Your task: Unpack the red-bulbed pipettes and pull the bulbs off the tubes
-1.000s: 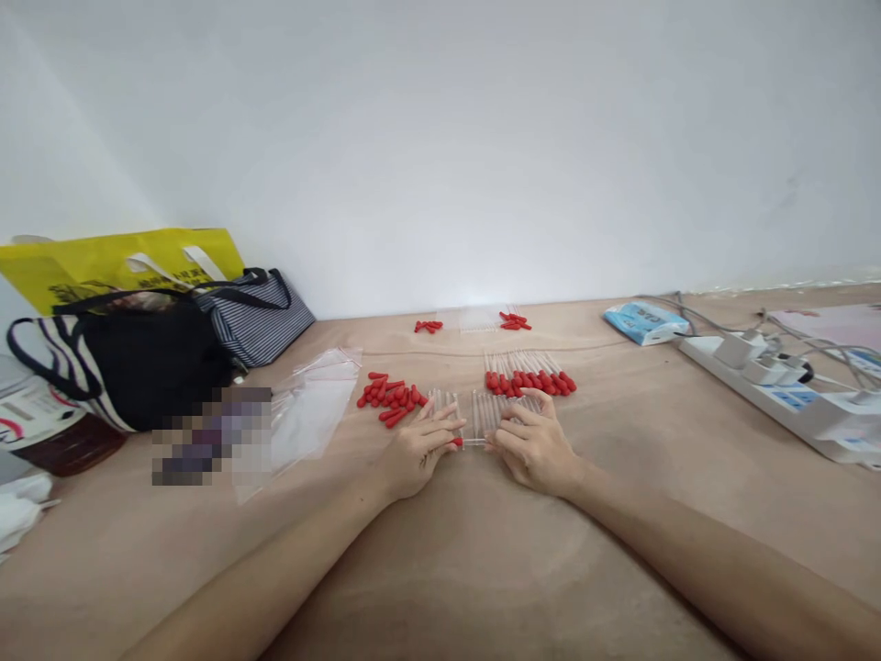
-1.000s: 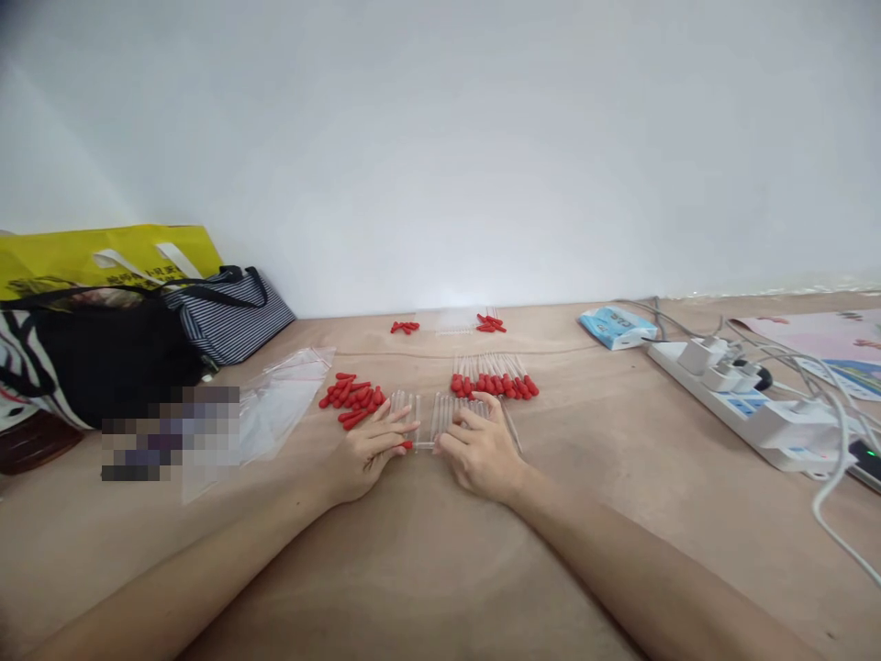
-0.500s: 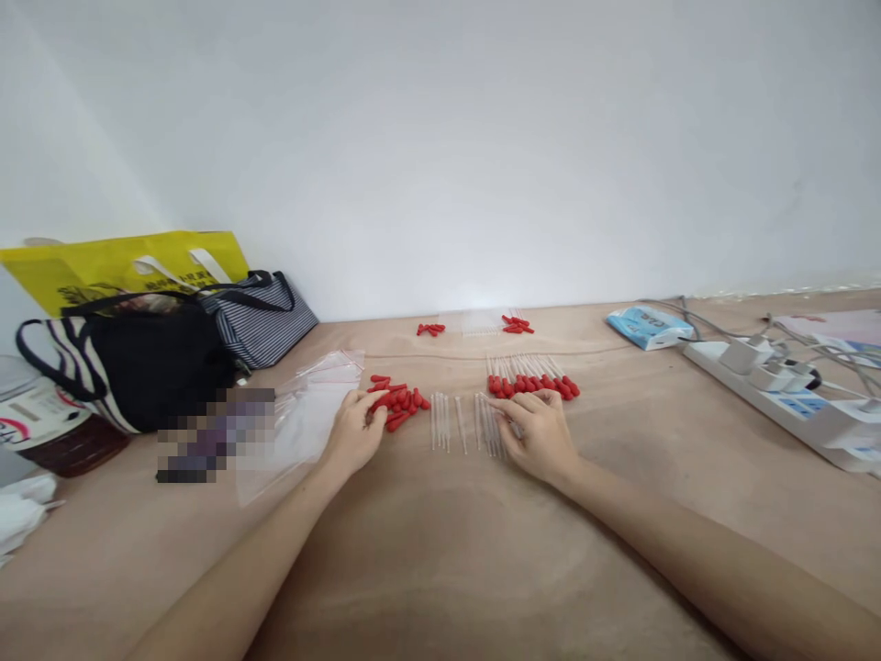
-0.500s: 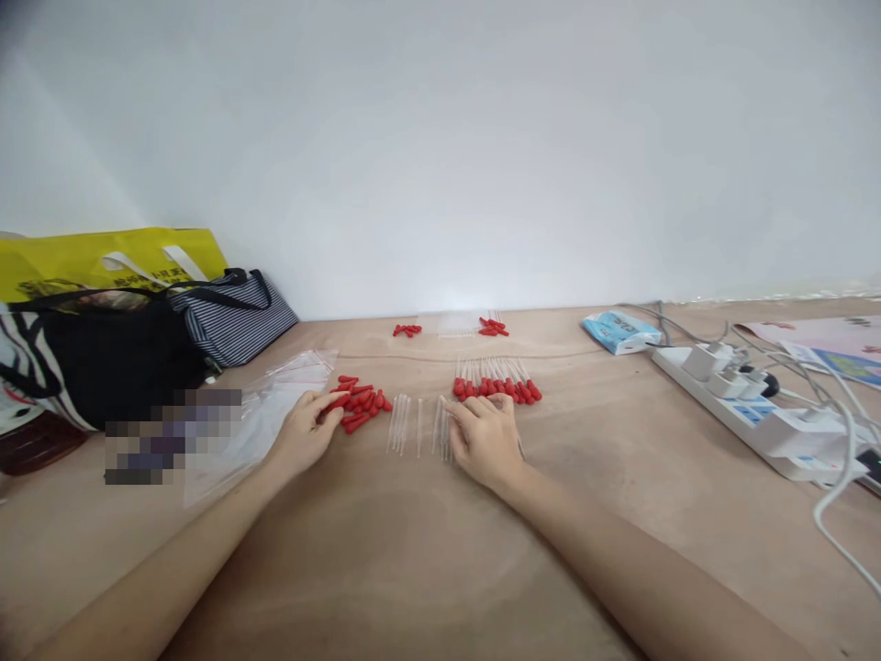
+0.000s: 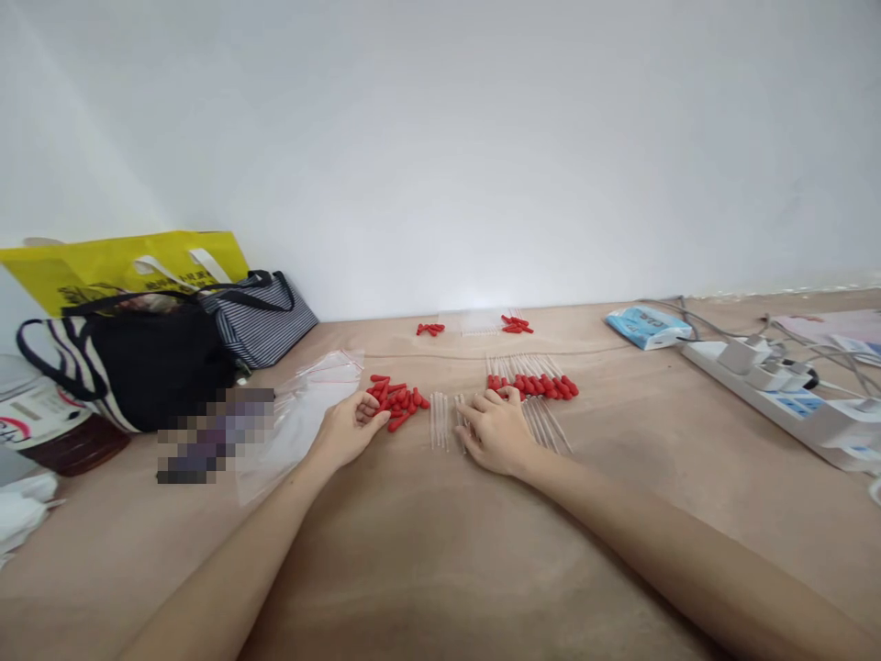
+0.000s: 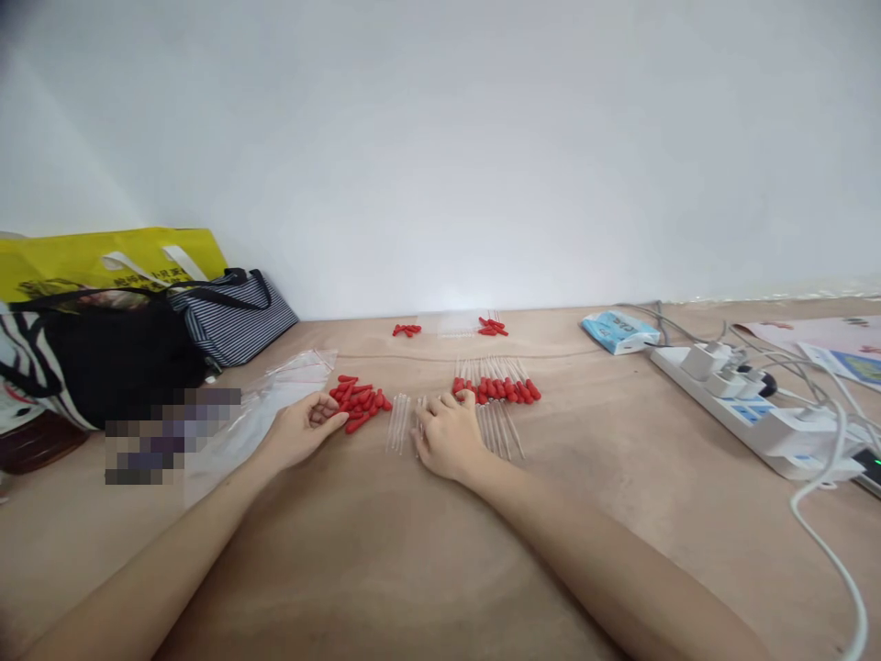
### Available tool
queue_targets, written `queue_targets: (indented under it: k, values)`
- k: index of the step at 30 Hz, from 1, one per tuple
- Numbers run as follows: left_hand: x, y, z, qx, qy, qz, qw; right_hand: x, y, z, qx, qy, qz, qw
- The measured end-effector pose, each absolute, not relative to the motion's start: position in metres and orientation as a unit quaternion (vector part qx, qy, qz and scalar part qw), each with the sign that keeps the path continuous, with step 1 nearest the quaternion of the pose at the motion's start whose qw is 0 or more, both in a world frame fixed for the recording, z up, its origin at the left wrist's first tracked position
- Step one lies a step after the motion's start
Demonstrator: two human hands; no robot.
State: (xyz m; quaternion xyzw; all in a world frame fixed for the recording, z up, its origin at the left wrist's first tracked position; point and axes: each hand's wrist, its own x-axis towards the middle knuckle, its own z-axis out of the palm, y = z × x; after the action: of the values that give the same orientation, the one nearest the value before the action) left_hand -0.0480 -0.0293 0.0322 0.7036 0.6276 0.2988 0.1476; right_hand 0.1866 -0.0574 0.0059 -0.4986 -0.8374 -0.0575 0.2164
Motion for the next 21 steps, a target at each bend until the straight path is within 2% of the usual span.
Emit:
queue_targets:
  k: [5,8,16,21]
  values:
    - [-0.055,-0.024,0.026,0.662,0.647,0.309,0.218,0.188,-0.061,0.008,-0.488,-0.851,-0.044,0.191]
    - [-0.061,-0.02,0.022,0.663,0.648,0.305,0.217,0.189,-0.062,0.008,-0.479,-0.853,-0.058,0.201]
    - [-0.061,-0.024,0.03,0.698,0.658,0.251,0.13,0.211,-0.069,0.005,-0.486,-0.806,-0.095,0.325]
    - [-0.051,-0.029,0.034,0.735,0.615,0.282,-0.049,0.237,-0.082,-0.002,-0.457,-0.81,-0.11,0.351]
